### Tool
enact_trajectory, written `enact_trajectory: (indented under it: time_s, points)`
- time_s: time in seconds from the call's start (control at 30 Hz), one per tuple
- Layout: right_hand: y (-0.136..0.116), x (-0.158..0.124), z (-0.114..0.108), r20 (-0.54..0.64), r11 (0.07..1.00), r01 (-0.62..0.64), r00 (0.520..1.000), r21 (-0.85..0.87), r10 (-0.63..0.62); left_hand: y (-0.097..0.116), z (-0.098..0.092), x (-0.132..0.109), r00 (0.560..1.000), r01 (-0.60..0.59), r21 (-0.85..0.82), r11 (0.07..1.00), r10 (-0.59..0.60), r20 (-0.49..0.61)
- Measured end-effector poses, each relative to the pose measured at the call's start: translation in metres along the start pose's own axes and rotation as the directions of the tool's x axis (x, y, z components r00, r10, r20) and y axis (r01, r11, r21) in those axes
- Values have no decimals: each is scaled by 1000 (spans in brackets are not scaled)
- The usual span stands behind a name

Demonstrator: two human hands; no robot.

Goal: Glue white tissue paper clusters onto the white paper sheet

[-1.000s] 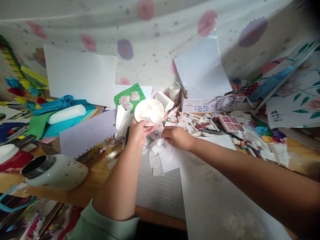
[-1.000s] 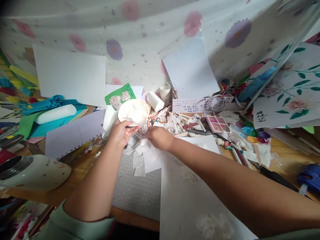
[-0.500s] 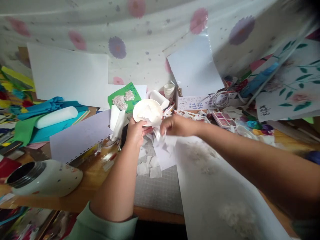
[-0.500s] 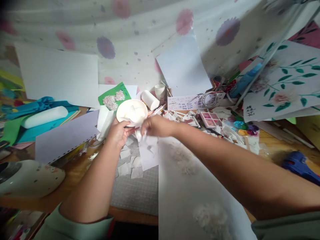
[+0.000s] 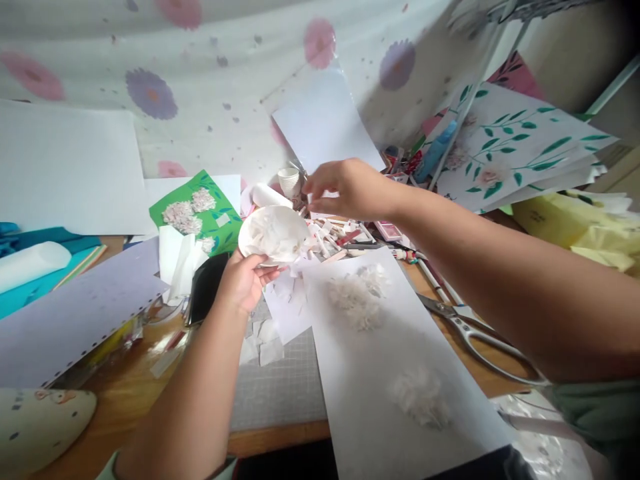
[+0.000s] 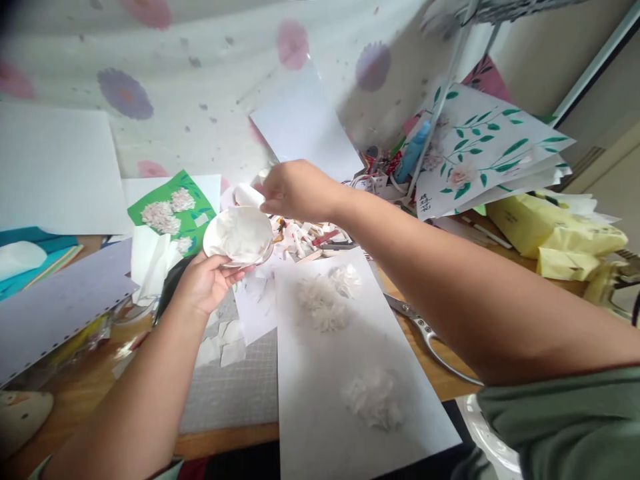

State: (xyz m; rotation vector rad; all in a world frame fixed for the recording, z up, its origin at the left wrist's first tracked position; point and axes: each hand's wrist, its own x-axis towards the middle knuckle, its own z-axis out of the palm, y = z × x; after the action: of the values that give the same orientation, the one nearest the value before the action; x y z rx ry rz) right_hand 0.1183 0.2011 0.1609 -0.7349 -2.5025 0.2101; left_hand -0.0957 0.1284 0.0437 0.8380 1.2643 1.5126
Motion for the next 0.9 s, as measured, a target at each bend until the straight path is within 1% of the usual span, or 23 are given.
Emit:
enact_trajectory:
  time_s: [0.03,0.1,0.13,0.17,0.23,0.3,0.37,0.4,0.43,0.5,0.53,0.57,0.6,0.63,0.67,0.7,0.73,0.77,0.83,0.87,0.9]
  points:
    - [3,-16,-8,-50,998,-59,997,-7,58,1,1,0,1000,4,3,1000,-4,-7]
    - [10,-58,-19,-111,980,-201,973,4,200,5,4,2,999,13,3,1000,-13,-34]
    - [13,-82,-20,-138,967,-254,957,15,254,7,8,5,998,21,8,1000,-20,-52]
    - [16,-108,-18,-143,959,-282,948,27,283,9,12,8,997,29,17,999,-27,-70]
    - [21,-160,-8,-113,946,-321,940,36,323,14,24,17,995,45,46,998,-41,-88]
    - [21,-207,7,-102,937,-346,932,35,348,18,38,31,995,62,76,995,-55,-84]
    - [16,-246,22,-133,923,-384,914,19,383,20,53,48,994,97,106,990,-90,-68]
    - [12,-262,28,-180,930,-367,915,-3,361,21,59,57,991,124,122,985,-117,-68]
    - [7,-276,32,-212,938,-347,919,-29,333,21,65,64,987,151,137,979,-143,-68]
    - [-2,-300,34,-254,930,-362,907,-68,335,20,74,77,978,202,162,966,-192,-78]
    - [-5,-311,32,-278,913,-398,890,-89,361,19,77,81,975,220,172,960,-209,-79]
    - [-6,-321,28,-315,882,-456,859,-114,404,19,80,84,974,225,176,958,-214,-80]
    - [-4,-332,24,-374,835,-530,812,-147,449,19,81,87,973,227,181,957,-215,-87]
    - [-1,-344,18,-443,769,-612,750,-186,490,19,81,89,973,228,186,956,-216,-86]
    - [4,-355,12,-527,685,-694,676,-222,515,19,80,91,973,230,191,954,-218,-80]
    - [11,-367,6,-597,603,-756,613,-254,517,19,78,92,974,224,197,955,-212,-76]
    - [18,-377,1,-640,538,-797,569,-274,517,19,75,93,977,214,201,956,-206,-56]
    - [27,-385,-4,-655,490,-820,547,-294,522,19,72,92,979,204,207,957,-202,-29]
    - [44,-395,-9,-603,427,-833,551,-352,577,20,63,87,988,154,208,966,-156,-7]
    - [53,-395,-10,-560,422,-829,559,-368,611,20,59,82,994,108,205,973,-110,-3]
    - [62,-393,-11,-519,426,-823,568,-376,639,20,54,76,996,73,181,981,-81,39]
